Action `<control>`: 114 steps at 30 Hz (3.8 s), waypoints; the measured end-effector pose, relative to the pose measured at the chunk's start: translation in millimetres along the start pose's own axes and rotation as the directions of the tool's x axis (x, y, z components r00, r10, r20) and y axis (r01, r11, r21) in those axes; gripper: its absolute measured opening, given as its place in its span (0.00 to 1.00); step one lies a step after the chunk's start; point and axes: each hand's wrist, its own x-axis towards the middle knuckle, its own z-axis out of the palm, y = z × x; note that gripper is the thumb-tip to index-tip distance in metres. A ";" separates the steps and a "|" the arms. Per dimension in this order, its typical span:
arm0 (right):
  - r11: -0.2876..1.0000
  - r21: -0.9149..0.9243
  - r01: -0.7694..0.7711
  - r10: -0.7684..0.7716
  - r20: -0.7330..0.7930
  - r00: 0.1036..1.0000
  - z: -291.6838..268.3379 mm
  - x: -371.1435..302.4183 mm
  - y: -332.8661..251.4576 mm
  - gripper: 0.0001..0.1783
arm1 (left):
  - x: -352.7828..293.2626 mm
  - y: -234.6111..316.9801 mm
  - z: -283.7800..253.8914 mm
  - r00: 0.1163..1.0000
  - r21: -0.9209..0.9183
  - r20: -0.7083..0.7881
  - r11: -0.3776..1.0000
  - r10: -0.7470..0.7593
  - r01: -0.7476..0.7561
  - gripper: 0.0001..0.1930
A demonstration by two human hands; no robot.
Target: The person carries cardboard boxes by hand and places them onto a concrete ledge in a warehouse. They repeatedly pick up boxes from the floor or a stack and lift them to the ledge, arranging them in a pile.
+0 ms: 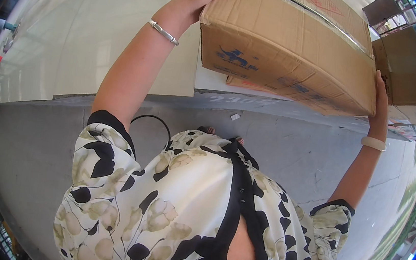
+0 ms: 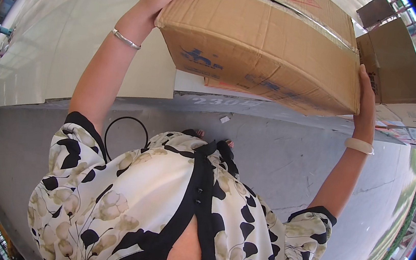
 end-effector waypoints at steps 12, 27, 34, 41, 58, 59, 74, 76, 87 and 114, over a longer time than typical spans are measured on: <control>0.888 0.443 -0.124 0.121 0.036 0.992 -24.8 8.6 36.8 0.32 | 0.5 -9.9 17.2 0.998 -0.147 0.044 0.989 0.040 -0.033 0.24; 0.953 0.068 -0.294 0.295 0.000 0.955 4.2 -2.2 -22.3 0.34 | -0.4 -4.1 19.9 0.996 -0.159 0.085 0.987 0.037 -0.023 0.25; 0.949 0.136 -0.284 0.296 -0.078 0.952 19.2 -3.5 -25.9 0.32 | 9.2 -7.9 11.8 0.989 -0.313 0.140 0.950 0.045 0.001 0.26; 0.940 0.173 -0.293 0.303 -0.034 0.952 21.9 3.4 -21.2 0.30 | 1.3 -9.0 7.7 0.979 -0.435 0.123 0.878 -0.163 0.201 0.17; 0.890 0.321 -0.323 0.328 0.040 0.944 67.4 -51.4 28.5 0.41 | -26.6 -7.5 1.2 0.975 -0.359 -0.060 0.916 -0.213 0.178 0.22; 0.893 0.335 -0.301 0.324 -0.015 0.946 70.6 -60.1 32.3 0.41 | -27.7 -8.9 4.9 0.975 -0.346 -0.069 0.922 -0.211 0.175 0.23; 0.785 0.584 -0.206 0.445 -0.301 0.844 101.4 -204.4 114.4 0.37 | 12.8 -63.7 44.8 0.852 -0.179 0.439 0.901 -0.286 0.395 0.31; 0.756 0.625 -0.196 0.478 -0.322 0.817 110.6 -217.1 124.9 0.38 | 23.5 -78.7 45.2 0.813 -0.123 0.499 0.904 -0.301 0.410 0.31; 0.790 0.603 -0.113 0.490 -0.510 0.707 138.9 -261.9 155.8 0.39 | 68.2 -144.7 63.3 0.606 0.123 0.661 0.861 -0.442 0.493 0.31; 0.708 0.704 0.060 0.698 -0.710 0.091 246.6 -320.1 133.9 0.39 | 113.2 -204.1 220.7 0.053 0.424 0.877 0.820 -0.478 0.386 0.33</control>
